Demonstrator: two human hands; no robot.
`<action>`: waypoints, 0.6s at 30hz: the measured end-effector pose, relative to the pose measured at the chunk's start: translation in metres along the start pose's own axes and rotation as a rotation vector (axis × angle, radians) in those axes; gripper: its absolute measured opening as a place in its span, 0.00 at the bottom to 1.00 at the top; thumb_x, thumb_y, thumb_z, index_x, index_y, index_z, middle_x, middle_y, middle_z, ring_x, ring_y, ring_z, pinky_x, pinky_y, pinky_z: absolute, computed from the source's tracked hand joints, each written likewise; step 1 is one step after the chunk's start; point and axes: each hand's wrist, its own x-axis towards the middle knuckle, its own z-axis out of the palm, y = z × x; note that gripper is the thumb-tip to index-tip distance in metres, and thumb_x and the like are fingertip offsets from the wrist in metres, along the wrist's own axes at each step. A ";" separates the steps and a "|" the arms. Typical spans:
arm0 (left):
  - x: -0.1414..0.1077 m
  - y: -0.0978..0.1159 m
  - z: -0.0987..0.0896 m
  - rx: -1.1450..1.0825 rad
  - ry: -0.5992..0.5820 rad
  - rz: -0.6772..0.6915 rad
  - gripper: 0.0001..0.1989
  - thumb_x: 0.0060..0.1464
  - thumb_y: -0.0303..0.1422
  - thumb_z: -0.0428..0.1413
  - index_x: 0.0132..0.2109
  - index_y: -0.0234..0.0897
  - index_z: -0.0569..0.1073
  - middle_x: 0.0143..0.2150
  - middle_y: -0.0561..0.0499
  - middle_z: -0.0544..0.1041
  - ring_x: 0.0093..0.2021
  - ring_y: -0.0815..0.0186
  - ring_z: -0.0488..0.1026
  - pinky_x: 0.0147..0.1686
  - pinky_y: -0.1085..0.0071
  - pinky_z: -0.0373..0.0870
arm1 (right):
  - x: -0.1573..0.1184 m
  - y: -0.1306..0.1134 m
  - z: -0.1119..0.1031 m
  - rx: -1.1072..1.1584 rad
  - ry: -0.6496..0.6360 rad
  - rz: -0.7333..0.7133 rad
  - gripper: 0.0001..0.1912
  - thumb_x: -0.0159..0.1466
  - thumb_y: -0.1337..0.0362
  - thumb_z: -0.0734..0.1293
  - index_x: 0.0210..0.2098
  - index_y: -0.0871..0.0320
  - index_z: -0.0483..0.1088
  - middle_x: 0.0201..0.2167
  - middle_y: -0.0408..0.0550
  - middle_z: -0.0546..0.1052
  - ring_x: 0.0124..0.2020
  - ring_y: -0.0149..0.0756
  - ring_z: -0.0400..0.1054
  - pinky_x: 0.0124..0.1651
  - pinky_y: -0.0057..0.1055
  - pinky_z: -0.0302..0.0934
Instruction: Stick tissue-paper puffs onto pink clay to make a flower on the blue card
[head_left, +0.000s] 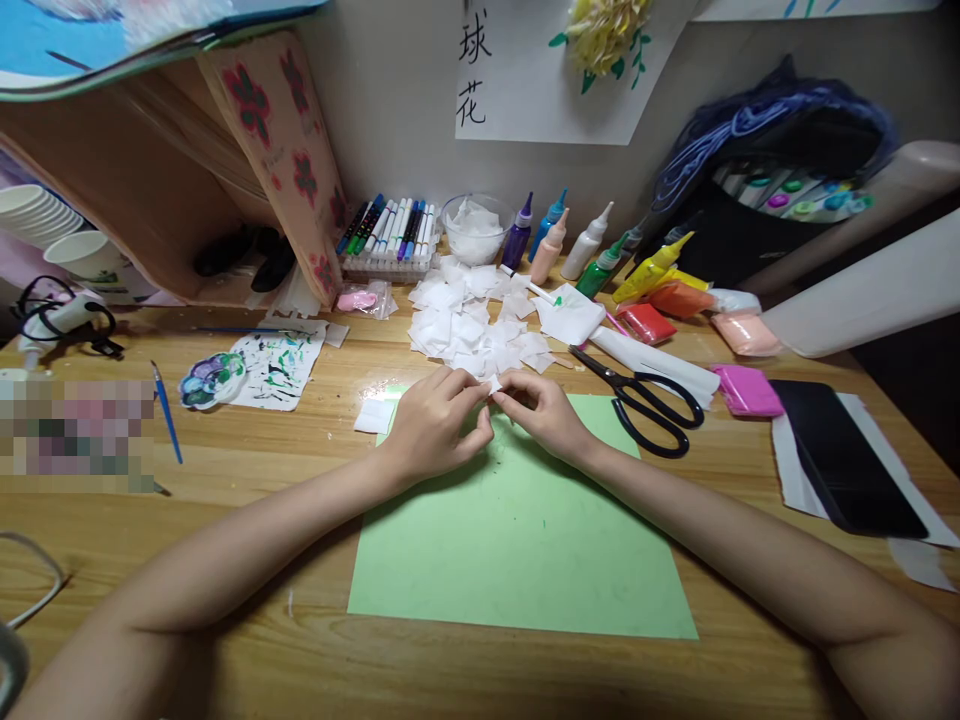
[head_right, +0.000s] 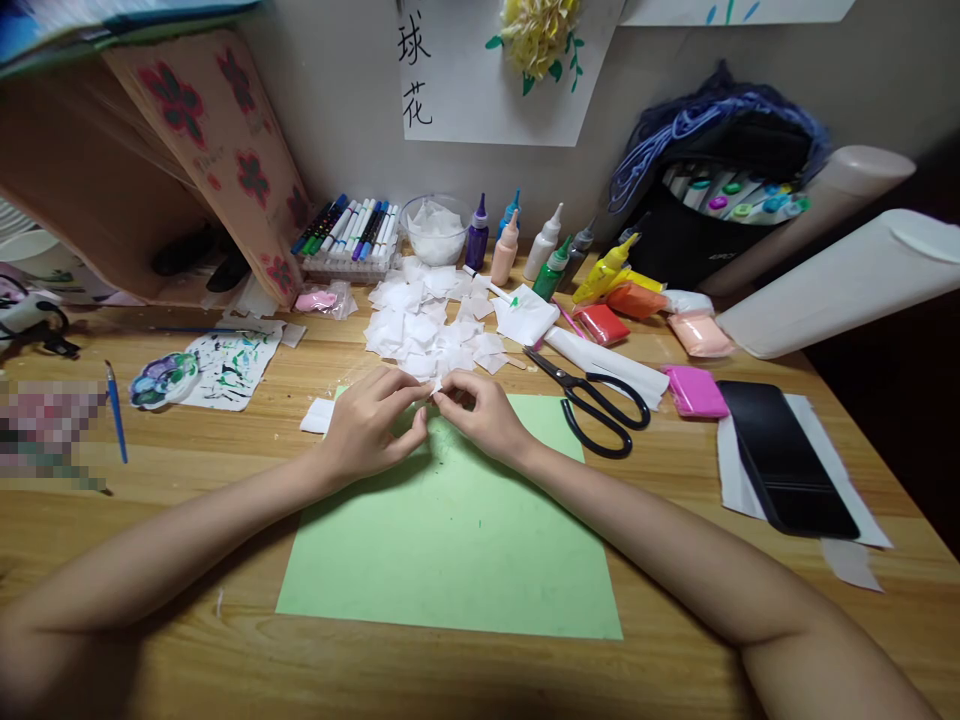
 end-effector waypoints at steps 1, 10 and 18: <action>0.000 0.000 0.000 -0.003 -0.004 0.000 0.09 0.53 0.31 0.51 0.40 0.34 0.73 0.35 0.47 0.75 0.35 0.63 0.68 0.32 0.68 0.65 | 0.000 0.000 0.000 0.000 0.002 0.002 0.07 0.61 0.64 0.63 0.28 0.60 0.68 0.25 0.43 0.67 0.27 0.29 0.60 0.30 0.28 0.54; 0.000 0.002 0.000 -0.017 -0.022 -0.017 0.10 0.53 0.31 0.51 0.41 0.33 0.73 0.36 0.46 0.75 0.36 0.63 0.68 0.33 0.68 0.65 | 0.000 -0.001 -0.001 0.010 0.016 0.013 0.09 0.61 0.63 0.63 0.27 0.60 0.68 0.25 0.43 0.68 0.26 0.29 0.60 0.29 0.28 0.54; 0.000 -0.005 0.006 -0.269 -0.003 -0.215 0.07 0.56 0.32 0.53 0.34 0.36 0.74 0.32 0.49 0.75 0.34 0.67 0.69 0.33 0.71 0.64 | -0.001 -0.004 0.001 -0.026 0.032 0.007 0.10 0.62 0.61 0.64 0.27 0.59 0.70 0.25 0.43 0.70 0.27 0.30 0.61 0.30 0.28 0.54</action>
